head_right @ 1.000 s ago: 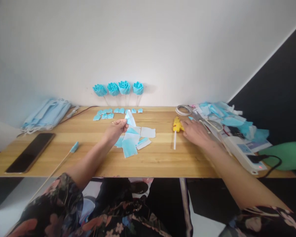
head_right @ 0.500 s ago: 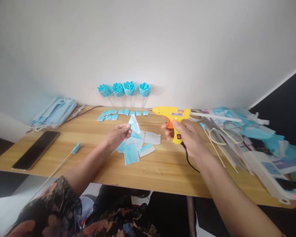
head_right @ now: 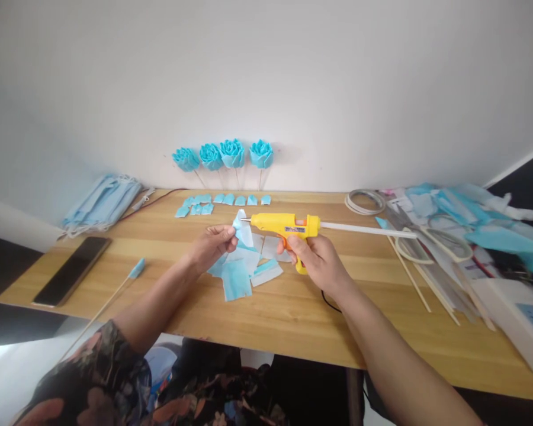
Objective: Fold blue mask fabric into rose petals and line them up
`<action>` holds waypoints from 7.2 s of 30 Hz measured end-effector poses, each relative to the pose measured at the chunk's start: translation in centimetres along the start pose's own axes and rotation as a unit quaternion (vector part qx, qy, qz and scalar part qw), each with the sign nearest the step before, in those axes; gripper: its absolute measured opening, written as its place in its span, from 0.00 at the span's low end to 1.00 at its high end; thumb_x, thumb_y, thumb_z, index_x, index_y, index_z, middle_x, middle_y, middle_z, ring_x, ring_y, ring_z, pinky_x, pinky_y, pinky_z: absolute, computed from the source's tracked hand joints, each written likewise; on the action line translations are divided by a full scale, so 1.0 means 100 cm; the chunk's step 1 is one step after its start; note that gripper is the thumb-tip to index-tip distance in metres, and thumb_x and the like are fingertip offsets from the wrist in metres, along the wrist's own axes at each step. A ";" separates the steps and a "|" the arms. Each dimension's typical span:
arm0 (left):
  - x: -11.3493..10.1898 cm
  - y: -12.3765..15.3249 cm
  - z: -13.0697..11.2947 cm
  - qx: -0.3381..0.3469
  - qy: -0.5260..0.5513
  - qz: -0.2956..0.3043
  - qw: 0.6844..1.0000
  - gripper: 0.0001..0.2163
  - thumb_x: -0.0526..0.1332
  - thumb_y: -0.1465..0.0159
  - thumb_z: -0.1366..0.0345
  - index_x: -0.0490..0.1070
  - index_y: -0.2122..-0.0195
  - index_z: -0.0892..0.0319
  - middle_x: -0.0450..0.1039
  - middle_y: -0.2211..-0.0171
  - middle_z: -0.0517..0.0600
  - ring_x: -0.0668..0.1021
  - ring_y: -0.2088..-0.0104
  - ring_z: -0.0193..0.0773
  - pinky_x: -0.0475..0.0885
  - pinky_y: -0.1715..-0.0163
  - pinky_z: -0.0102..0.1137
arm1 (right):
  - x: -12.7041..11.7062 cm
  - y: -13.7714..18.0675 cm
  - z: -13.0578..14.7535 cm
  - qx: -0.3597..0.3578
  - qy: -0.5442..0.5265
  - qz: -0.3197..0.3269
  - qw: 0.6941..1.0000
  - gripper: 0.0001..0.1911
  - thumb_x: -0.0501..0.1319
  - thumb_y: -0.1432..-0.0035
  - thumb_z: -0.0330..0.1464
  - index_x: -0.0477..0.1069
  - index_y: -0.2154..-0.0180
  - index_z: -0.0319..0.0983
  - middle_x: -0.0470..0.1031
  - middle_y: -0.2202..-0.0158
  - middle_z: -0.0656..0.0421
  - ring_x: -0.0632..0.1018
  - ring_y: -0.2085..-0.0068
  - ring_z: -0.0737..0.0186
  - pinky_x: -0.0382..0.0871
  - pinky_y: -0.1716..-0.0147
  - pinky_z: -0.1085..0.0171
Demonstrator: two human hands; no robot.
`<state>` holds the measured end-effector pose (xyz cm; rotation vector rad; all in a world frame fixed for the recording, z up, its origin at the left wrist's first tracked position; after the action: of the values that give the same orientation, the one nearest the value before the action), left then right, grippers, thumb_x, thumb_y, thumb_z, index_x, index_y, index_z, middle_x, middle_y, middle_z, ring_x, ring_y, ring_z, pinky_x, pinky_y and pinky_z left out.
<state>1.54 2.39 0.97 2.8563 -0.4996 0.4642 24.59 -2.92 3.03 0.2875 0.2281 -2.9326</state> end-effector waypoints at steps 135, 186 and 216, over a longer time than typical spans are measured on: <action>-0.001 0.002 -0.004 0.016 0.018 0.034 0.999 0.21 0.73 0.48 0.51 0.69 0.80 0.63 0.68 0.82 0.45 0.68 0.79 0.27 0.60 0.76 0.26 | -0.001 -0.002 -0.004 -0.002 0.074 0.013 0.997 0.28 0.55 0.39 0.56 0.71 0.75 0.41 0.69 0.76 0.58 0.68 0.75 0.65 0.61 0.76 0.64; 0.002 0.005 -0.005 0.001 -0.023 0.063 0.998 0.22 0.72 0.47 0.50 0.70 0.81 0.63 0.67 0.83 0.46 0.68 0.79 0.27 0.61 0.75 0.26 | -0.002 0.000 0.005 -0.085 0.128 -0.010 0.988 0.25 0.53 0.35 0.51 0.68 0.77 0.40 0.67 0.77 0.60 0.69 0.74 0.64 0.62 0.73 0.63; 0.000 0.004 -0.005 0.012 0.007 0.033 0.999 0.19 0.71 0.45 0.53 0.69 0.79 0.62 0.67 0.83 0.45 0.68 0.80 0.28 0.60 0.76 0.27 | -0.005 -0.002 0.001 -0.050 0.093 -0.044 0.993 0.26 0.56 0.37 0.52 0.70 0.76 0.40 0.72 0.75 0.58 0.70 0.74 0.65 0.65 0.72 0.64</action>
<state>1.23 2.14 1.46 2.8646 -0.5925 0.5060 25.03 -2.70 3.26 0.5492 0.4247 -2.9691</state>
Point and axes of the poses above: each hand's wrist, its own y-axis away from the middle knuckle, its own x-axis out of the palm, z = x × y, the point moved 3 cm from there along -y, towards the middle knuckle
